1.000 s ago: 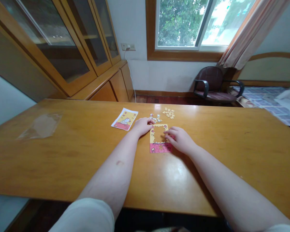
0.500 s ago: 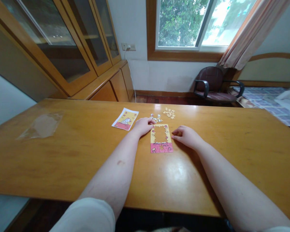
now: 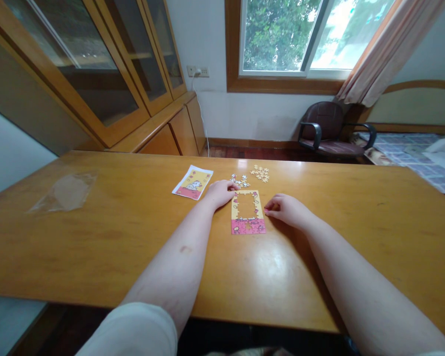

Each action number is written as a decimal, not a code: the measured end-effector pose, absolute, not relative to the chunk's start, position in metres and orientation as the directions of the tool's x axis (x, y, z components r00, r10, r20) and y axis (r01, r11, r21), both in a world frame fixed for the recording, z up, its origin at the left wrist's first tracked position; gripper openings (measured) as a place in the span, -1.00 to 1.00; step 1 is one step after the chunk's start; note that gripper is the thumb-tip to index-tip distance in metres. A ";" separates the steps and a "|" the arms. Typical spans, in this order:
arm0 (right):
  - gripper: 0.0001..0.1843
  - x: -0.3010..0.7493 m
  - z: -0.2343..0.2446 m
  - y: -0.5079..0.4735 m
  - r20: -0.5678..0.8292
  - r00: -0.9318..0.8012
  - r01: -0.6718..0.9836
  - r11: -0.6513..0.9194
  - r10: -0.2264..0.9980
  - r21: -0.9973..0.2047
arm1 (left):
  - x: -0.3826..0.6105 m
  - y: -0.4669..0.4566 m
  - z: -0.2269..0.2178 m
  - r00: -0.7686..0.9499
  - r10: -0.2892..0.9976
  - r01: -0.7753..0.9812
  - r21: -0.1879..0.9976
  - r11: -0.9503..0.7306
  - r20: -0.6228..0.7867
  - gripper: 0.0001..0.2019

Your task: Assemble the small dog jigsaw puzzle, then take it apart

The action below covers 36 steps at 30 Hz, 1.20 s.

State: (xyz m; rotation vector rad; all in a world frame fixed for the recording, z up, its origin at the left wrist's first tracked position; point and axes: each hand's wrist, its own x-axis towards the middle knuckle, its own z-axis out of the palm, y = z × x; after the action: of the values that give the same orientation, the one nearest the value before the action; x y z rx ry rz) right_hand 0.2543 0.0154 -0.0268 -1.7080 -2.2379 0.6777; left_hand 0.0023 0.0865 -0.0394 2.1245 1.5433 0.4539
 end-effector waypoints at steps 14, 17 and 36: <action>-0.88 0.250 -0.026 0.009 -0.175 -0.357 0.767 0.181 0.917 -0.616 | 0.003 0.084 -0.035 0.306 0.952 0.803 0.543 -0.246 -0.021 -0.74; -0.87 0.251 -0.028 0.009 -0.170 -0.374 0.732 0.178 0.912 -0.657 | 0.003 0.085 -0.036 0.305 0.952 0.803 0.542 -0.246 -0.020 -0.74; -0.71 0.233 -0.034 0.001 -0.208 -0.490 0.564 0.126 0.847 -0.816 | 0.003 0.085 -0.035 0.305 0.952 0.800 0.548 -0.244 -0.023 -0.73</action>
State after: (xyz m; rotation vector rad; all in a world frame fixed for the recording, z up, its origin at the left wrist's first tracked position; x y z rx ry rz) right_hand 0.2334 0.0011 -0.0336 -1.3764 -2.1020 1.3002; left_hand 0.0029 0.0847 -0.0348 2.1161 1.5545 0.4377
